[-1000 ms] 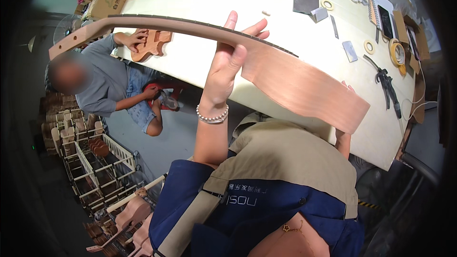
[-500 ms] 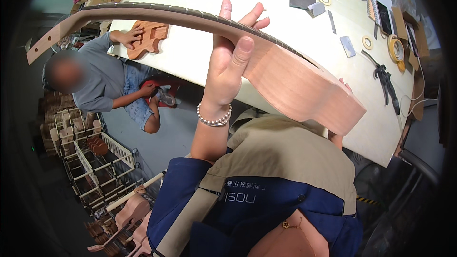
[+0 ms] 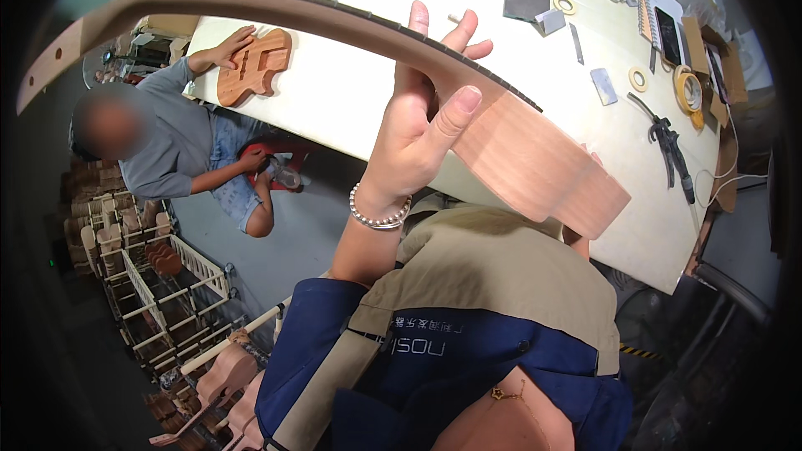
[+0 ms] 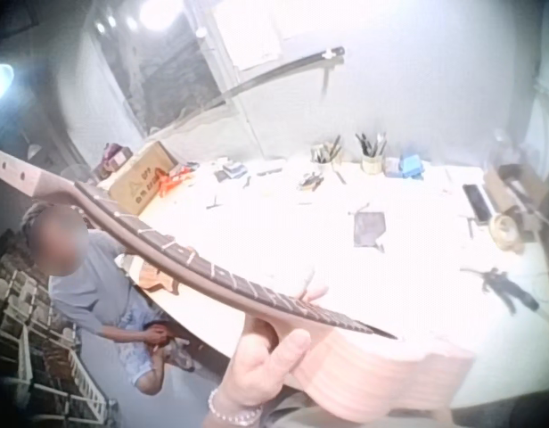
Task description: The person retrieves a guitar body from a rack and sands the headstock and neck with sandpaper. They rotate the guitar to access different surfaces, then place it back on the rack. Another person is visible working on a separate guitar body in the background.
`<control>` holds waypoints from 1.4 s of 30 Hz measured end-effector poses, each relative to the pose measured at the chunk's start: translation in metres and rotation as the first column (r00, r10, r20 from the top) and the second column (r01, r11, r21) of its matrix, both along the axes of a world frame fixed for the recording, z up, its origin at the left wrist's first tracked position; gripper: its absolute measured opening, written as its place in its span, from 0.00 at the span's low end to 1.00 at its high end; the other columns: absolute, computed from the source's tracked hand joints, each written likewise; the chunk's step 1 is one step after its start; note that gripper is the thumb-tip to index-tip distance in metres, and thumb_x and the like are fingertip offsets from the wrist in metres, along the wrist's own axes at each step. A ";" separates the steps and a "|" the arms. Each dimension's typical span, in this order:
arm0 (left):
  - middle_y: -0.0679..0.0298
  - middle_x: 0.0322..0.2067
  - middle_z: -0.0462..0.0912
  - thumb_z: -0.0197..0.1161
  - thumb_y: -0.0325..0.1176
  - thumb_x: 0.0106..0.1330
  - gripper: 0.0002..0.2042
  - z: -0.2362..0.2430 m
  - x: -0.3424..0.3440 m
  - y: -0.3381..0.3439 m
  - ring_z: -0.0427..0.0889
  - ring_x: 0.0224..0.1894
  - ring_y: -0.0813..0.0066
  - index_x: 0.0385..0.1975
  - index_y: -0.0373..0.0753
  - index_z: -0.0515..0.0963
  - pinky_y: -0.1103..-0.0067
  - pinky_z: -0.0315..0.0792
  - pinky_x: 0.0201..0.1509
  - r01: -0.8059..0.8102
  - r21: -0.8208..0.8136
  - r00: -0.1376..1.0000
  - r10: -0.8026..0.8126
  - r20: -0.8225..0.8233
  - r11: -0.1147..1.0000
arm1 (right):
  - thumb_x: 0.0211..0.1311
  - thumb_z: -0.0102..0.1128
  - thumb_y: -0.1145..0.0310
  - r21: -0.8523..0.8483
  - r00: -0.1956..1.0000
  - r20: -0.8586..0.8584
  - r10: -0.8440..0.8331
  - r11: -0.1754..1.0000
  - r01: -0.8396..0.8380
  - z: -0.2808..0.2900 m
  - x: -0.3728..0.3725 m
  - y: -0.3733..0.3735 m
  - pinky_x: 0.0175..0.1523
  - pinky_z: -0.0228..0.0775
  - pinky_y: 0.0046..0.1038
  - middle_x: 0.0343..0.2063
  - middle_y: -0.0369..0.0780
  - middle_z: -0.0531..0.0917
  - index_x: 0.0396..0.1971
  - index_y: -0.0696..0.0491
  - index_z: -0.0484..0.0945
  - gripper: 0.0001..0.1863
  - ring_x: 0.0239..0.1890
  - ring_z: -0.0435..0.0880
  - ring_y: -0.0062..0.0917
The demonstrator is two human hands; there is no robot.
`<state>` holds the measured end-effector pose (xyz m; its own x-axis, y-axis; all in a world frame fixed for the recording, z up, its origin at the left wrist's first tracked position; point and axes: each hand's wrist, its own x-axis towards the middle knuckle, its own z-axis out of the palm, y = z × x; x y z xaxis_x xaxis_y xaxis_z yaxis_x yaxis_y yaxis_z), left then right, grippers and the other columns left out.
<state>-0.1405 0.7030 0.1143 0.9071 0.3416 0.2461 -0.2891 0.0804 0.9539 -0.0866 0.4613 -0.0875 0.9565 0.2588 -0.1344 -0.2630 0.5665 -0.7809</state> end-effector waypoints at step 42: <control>0.54 0.51 0.68 0.56 0.28 0.62 0.41 -0.022 0.007 0.025 0.67 0.52 0.69 0.65 0.27 0.32 0.76 0.59 0.61 0.035 0.114 0.987 -0.016 -0.161 0.993 | 0.50 0.62 0.67 -0.883 0.840 0.464 0.281 0.219 0.414 -0.019 0.099 -0.020 0.47 0.67 0.32 0.36 0.41 0.80 0.39 0.53 0.78 0.14 0.39 0.74 0.35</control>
